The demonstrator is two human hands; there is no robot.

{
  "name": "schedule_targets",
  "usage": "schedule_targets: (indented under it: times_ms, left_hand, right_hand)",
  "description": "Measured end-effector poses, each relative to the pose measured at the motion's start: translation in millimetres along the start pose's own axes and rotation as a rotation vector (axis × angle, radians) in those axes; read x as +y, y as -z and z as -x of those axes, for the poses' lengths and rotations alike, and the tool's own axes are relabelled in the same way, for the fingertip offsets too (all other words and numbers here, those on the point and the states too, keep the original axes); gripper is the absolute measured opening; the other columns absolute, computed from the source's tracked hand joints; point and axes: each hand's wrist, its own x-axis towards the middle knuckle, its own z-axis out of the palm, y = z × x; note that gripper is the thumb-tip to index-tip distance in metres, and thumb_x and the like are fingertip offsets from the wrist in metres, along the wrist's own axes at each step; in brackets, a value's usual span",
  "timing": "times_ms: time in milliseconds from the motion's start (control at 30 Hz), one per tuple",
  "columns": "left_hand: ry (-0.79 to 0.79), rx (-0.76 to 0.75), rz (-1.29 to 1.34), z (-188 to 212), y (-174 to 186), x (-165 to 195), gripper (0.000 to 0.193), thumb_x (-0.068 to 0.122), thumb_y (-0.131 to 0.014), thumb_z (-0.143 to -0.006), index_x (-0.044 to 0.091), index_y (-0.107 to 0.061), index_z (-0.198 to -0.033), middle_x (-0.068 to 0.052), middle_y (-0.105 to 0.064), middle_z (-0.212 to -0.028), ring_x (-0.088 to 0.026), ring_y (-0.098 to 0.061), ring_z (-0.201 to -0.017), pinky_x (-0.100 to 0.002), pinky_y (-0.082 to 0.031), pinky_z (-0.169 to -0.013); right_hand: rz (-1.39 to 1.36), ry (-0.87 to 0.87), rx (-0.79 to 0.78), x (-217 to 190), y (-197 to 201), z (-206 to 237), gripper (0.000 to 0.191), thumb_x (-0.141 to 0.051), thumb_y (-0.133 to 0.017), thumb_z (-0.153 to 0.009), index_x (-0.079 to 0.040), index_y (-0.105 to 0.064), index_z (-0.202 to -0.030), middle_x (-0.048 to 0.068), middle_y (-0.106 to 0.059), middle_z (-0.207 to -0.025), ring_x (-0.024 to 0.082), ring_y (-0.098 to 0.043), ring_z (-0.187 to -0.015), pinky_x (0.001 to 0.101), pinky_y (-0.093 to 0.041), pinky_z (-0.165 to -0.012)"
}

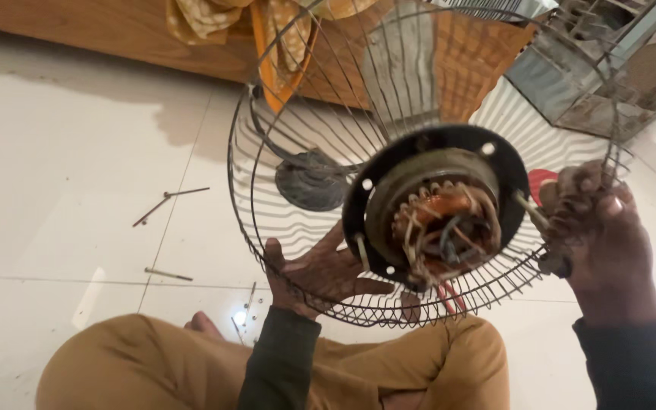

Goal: The person sits on the floor and works on a disassembled table fan. They handle the blade assembly and motor housing, unscrew and remove parts by hand, work on the rear fan guard and motor area, then lift and reposition the guard over the motor.

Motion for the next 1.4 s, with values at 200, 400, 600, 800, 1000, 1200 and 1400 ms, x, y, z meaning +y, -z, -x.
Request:
schedule_targets:
  times_ms: [200, 400, 600, 800, 1000, 1200, 1400]
  left_hand:
    - [0.012, -0.010, -0.065, -3.4, -14.8, 9.1, 0.056, 0.035, -0.052, -0.105, -0.005, -0.054, -0.144, -0.019, -0.063, -0.135, -0.025, -0.062, -0.120, -0.044, -0.053, -0.101]
    - [0.013, -0.059, -0.157, 9.9, -35.9, 22.7, 0.052, 0.030, -0.056, -0.105, -0.006, -0.056, -0.143, -0.018, -0.065, -0.133, -0.023, -0.064, -0.117, -0.042, -0.055, -0.099]
    - [-0.025, -0.184, -0.311, 47.9, -69.2, 49.9, 0.047, 0.024, -0.060, -0.106, -0.007, -0.059, -0.141, -0.018, -0.068, -0.131, -0.022, -0.066, -0.114, -0.040, -0.057, -0.097]
    - [-0.166, -0.273, -0.506, 70.0, -81.6, 66.8, 0.038, 0.016, -0.066, -0.106, -0.008, -0.064, -0.135, -0.017, -0.073, -0.125, -0.021, -0.072, -0.110, -0.038, -0.061, -0.095]
    - [-0.385, -0.179, 0.040, 53.1, -44.5, 13.0, 0.045, 0.015, -0.066, -0.102, -0.005, -0.055, -0.141, -0.018, -0.065, -0.135, -0.026, -0.068, -0.120, -0.041, -0.057, -0.104]
    - [-0.399, 0.173, 0.158, 38.1, 1.5, -12.8, 0.042, 0.020, -0.056, -0.101, -0.002, -0.053, -0.136, -0.019, -0.063, -0.136, -0.027, -0.069, -0.116, -0.040, -0.059, -0.099]
    - [-0.291, 0.392, 0.219, 36.2, 25.6, -25.4, 0.036, 0.017, -0.054, -0.106, -0.004, -0.055, -0.135, -0.020, -0.064, -0.129, -0.025, -0.070, -0.111, -0.036, -0.063, -0.093]
  right_hand:
    - [-0.008, 0.052, 0.089, -15.1, 15.4, 18.5, 0.043, -0.036, -0.080, -0.100, -0.009, -0.046, -0.098, 0.001, -0.043, -0.087, 0.014, -0.043, -0.079, 0.0290, -0.038, -0.067]
    - [0.007, 0.039, 0.033, -13.8, 22.3, 25.1, 0.050, -0.031, -0.087, -0.091, 0.000, -0.048, -0.097, 0.006, -0.046, -0.087, 0.018, -0.045, -0.077, 0.0327, -0.039, -0.069]
    - [-0.008, -0.088, 0.021, 29.0, 6.3, 11.6, 0.062, -0.037, -0.087, -0.084, -0.005, -0.051, -0.123, 0.005, -0.053, -0.100, 0.018, -0.052, -0.092, 0.0325, -0.044, -0.073]
    - [-0.006, -0.297, 0.075, 107.2, 0.0, -5.3, 0.075, -0.051, -0.074, -0.091, -0.009, -0.046, -0.147, 0.004, -0.056, -0.109, 0.017, -0.057, -0.099, 0.0336, -0.050, -0.081]
    - [-0.111, -0.583, 0.213, 195.7, 9.7, 5.8, 0.067, -0.051, -0.062, -0.092, -0.015, -0.045, -0.147, 0.001, -0.059, -0.097, 0.014, -0.059, -0.087, 0.0318, -0.053, -0.072]
    - [-0.223, -0.761, 0.413, 279.1, 11.4, 46.5, 0.044, -0.042, -0.061, -0.097, -0.016, -0.057, -0.133, -0.001, -0.054, -0.085, 0.011, -0.053, -0.073, 0.0271, -0.043, -0.058]
    - [-0.268, -0.862, 0.465, 305.5, 28.6, 74.4, 0.030, -0.039, -0.066, -0.099, -0.016, -0.057, -0.114, -0.002, -0.051, -0.080, 0.011, -0.049, -0.065, 0.0267, -0.038, -0.053]
